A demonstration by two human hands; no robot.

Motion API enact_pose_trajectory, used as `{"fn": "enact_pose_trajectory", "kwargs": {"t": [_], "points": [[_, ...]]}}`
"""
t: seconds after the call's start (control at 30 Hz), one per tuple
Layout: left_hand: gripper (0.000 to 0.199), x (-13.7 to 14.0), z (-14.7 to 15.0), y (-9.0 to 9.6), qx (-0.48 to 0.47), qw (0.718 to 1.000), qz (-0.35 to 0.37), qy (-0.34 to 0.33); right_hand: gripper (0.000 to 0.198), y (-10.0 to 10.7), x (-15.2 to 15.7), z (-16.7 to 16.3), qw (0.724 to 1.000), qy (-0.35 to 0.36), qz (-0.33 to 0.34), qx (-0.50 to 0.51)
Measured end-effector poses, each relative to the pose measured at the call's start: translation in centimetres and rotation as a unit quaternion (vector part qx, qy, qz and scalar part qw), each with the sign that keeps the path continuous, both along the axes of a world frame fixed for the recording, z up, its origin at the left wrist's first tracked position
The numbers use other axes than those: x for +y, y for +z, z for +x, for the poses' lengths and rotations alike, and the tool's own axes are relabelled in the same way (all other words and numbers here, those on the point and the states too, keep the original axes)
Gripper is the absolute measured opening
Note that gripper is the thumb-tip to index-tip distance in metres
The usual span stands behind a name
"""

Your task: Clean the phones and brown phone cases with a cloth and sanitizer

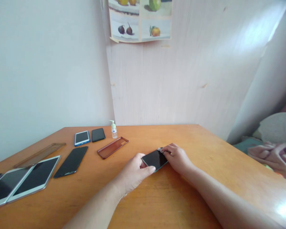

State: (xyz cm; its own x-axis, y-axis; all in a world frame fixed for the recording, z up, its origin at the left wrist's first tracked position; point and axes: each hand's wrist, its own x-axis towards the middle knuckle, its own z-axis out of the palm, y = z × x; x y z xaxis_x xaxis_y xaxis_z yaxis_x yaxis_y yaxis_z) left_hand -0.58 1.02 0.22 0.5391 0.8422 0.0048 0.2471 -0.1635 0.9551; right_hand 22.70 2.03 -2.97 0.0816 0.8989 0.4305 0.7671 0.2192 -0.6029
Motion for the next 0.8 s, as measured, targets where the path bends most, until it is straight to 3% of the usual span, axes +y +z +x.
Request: {"fn": "enact_pose_trajectory", "kwargs": {"t": [0.1,0.43,0.67,0.8], "points": [[0.056,-0.5,0.3,-0.1,0.017,1.000,0.005,0.014,0.022,0.5,-0.4,-0.5,1.000,0.010,-0.003,0.010],[0.050,-0.2,0.5,-1.2,0.100,0.991,0.071,0.057,0.022,1.3,-0.5,0.5,0.987,-0.073,-0.056,0.132],[0.060,0.3,0.4,-2.2,0.171,0.949,0.252,0.079,0.017,1.1,-0.2,2.4,0.977,-0.128,-0.043,0.168],[0.066,0.5,0.4,-2.5,0.191,0.935,0.293,0.058,0.014,1.0,-0.1,2.4,0.973,-0.094,-0.046,0.206]]}}
